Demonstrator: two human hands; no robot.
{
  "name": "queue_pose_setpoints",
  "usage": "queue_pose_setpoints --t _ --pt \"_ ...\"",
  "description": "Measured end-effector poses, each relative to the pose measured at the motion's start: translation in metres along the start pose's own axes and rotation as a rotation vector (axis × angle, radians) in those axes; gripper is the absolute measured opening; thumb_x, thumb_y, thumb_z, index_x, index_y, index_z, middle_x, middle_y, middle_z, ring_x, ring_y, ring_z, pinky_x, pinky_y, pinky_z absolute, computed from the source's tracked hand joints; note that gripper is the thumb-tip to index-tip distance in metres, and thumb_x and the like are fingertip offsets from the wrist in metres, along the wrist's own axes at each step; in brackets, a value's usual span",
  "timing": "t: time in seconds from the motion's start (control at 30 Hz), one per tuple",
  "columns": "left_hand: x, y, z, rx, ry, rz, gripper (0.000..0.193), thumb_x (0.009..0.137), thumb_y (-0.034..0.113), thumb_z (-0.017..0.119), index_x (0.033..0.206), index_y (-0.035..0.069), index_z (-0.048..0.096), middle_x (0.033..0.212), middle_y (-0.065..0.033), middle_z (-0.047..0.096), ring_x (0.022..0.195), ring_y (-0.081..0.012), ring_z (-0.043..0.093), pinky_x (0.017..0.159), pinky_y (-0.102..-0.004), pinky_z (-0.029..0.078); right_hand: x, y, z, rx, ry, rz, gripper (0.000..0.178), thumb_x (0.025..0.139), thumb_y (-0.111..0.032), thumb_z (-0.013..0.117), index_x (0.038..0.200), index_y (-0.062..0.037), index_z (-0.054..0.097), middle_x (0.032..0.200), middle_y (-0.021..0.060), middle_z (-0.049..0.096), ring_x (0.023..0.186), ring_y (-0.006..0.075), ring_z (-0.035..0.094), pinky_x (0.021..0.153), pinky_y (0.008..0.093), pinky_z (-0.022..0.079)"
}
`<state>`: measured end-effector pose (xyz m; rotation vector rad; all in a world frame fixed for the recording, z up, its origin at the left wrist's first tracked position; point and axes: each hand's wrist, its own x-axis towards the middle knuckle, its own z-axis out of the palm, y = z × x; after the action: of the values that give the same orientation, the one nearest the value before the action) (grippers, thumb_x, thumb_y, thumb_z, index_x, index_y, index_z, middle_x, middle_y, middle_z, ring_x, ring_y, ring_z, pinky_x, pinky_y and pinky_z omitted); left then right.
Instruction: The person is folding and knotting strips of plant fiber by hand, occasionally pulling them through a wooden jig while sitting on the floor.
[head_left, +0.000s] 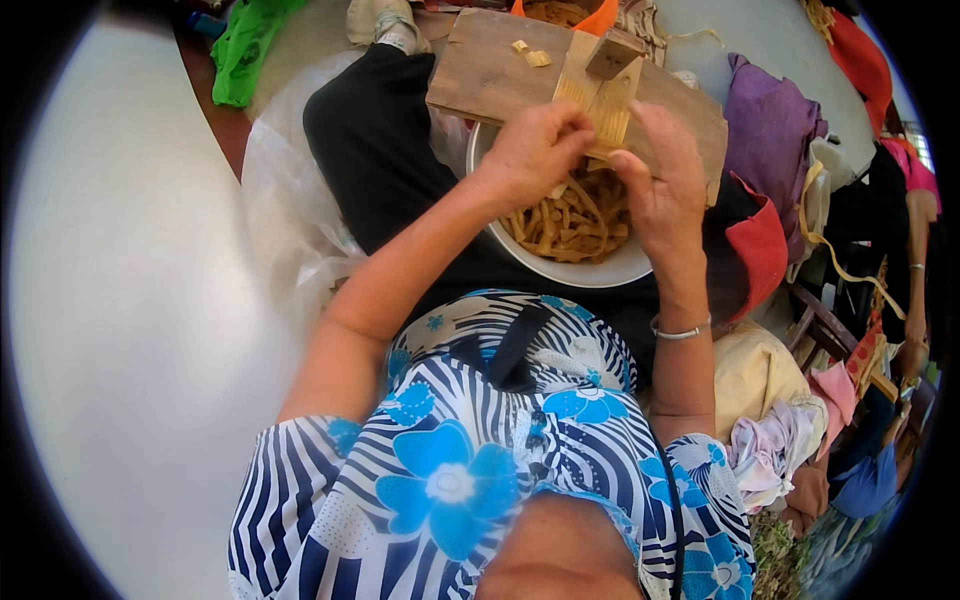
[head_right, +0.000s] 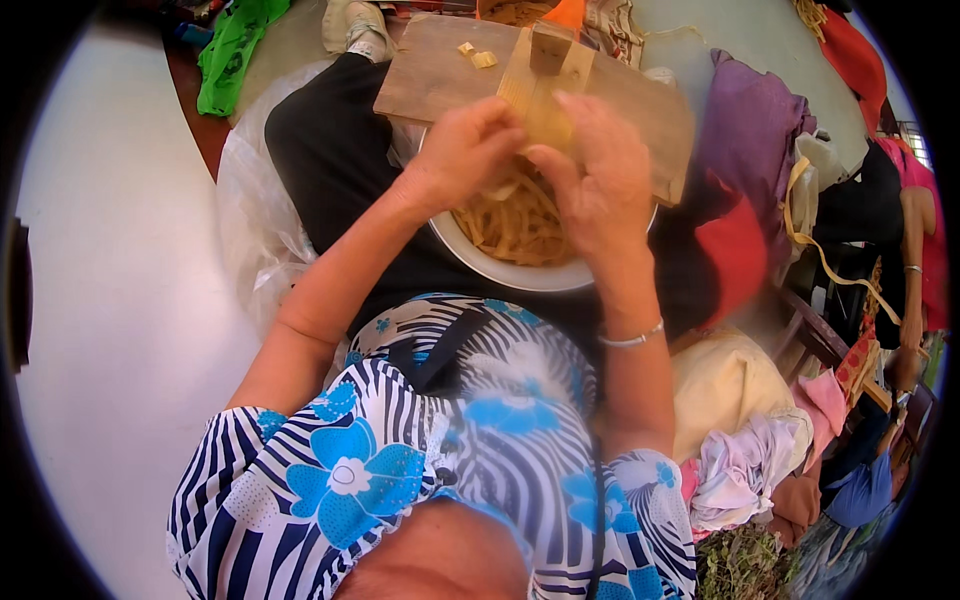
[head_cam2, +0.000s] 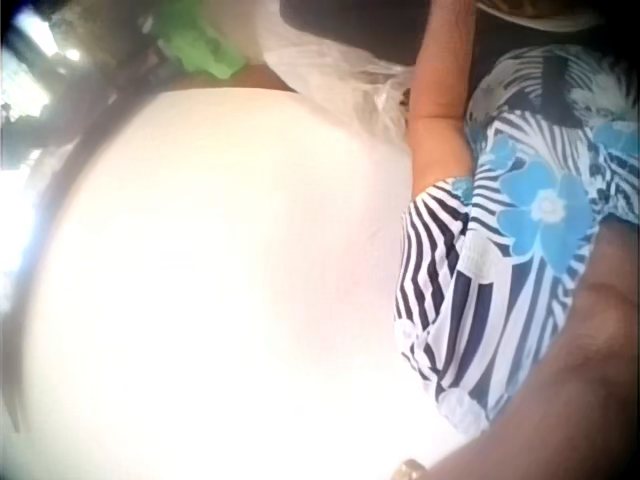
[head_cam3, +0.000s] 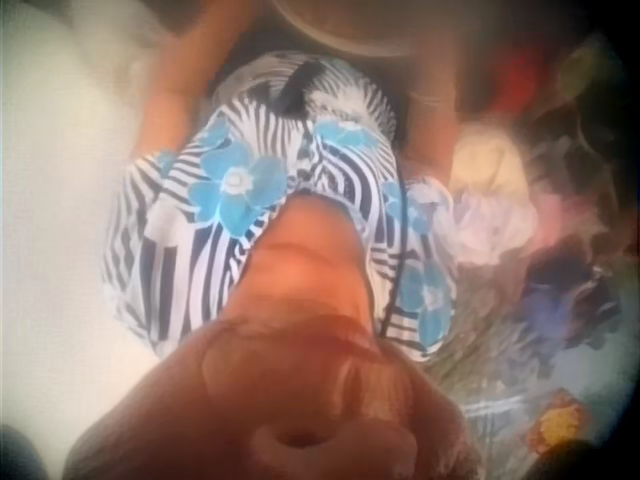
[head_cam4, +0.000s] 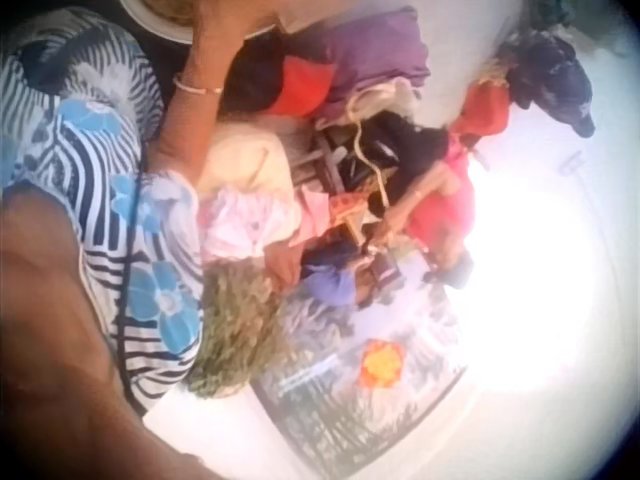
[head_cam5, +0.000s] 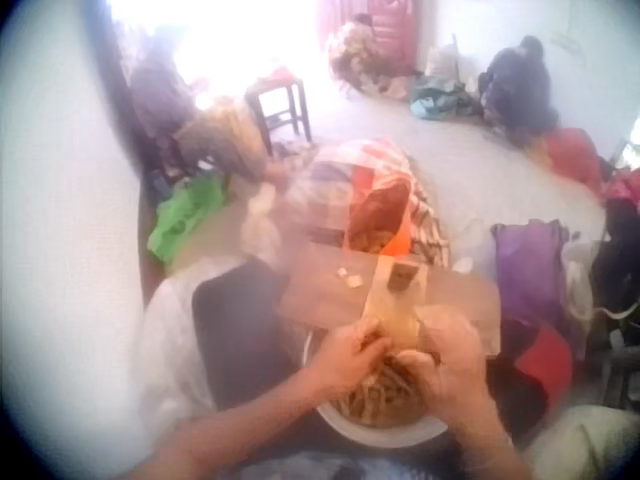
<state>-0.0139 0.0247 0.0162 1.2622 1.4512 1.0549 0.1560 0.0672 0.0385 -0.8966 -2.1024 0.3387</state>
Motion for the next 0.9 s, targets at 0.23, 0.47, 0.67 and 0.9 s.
queue_pose_setpoints --t 0.23,0.47,0.67,0.9 --pt "-0.006 0.007 0.000 0.328 -0.148 0.181 0.019 0.089 0.016 0.055 0.087 -0.001 0.063 0.072 -0.0054 0.060 0.064 -0.0093 0.054 0.060 -0.0262 0.045 -0.026 0.003 0.003 0.286 -0.348 0.472 0.018 0.090 -0.016 0.054 0.085 -0.0011 0.063 0.068 0.0166 0.058 0.059 0.0286 0.054 0.057 0.0351 0.044" --pt "-0.016 0.033 0.008 -0.227 -0.337 0.096 0.027 0.093 0.022 0.053 0.084 -0.002 0.064 0.069 -0.0019 0.059 0.065 -0.0095 0.053 0.061 -0.0254 0.045 -0.027 -0.058 -0.049 1.387 -0.623 0.758 0.027 0.092 -0.023 0.060 0.098 0.0034 0.066 0.056 -0.0044 0.047 0.049 0.0042 0.040 0.046 0.0206 0.031" --pt "-0.037 0.046 0.033 -0.502 -0.267 0.040 0.026 0.091 0.015 0.056 0.111 -0.002 0.057 0.091 -0.0037 0.059 0.082 -0.0069 0.051 0.072 -0.0243 0.045 -0.027 -0.013 -0.006 0.811 0.040 0.638 0.027 0.088 -0.011 0.062 0.113 -0.0013 0.064 0.077 0.0018 0.064 0.059 0.0084 0.054 0.054 0.0250 0.044" --pt "-0.022 0.003 0.036 -0.575 -0.261 -0.259 0.021 0.088 0.010 0.058 0.107 0.001 0.058 0.074 0.0007 0.053 0.063 -0.0058 0.046 0.055 -0.0215 0.039 -0.042 0.005 0.018 0.071 0.032 0.327 0.032 0.078 -0.007 0.061 0.109 -0.0145 0.068 0.080 0.0101 0.068 0.068 0.0240 0.065 0.060 0.0321 0.050"
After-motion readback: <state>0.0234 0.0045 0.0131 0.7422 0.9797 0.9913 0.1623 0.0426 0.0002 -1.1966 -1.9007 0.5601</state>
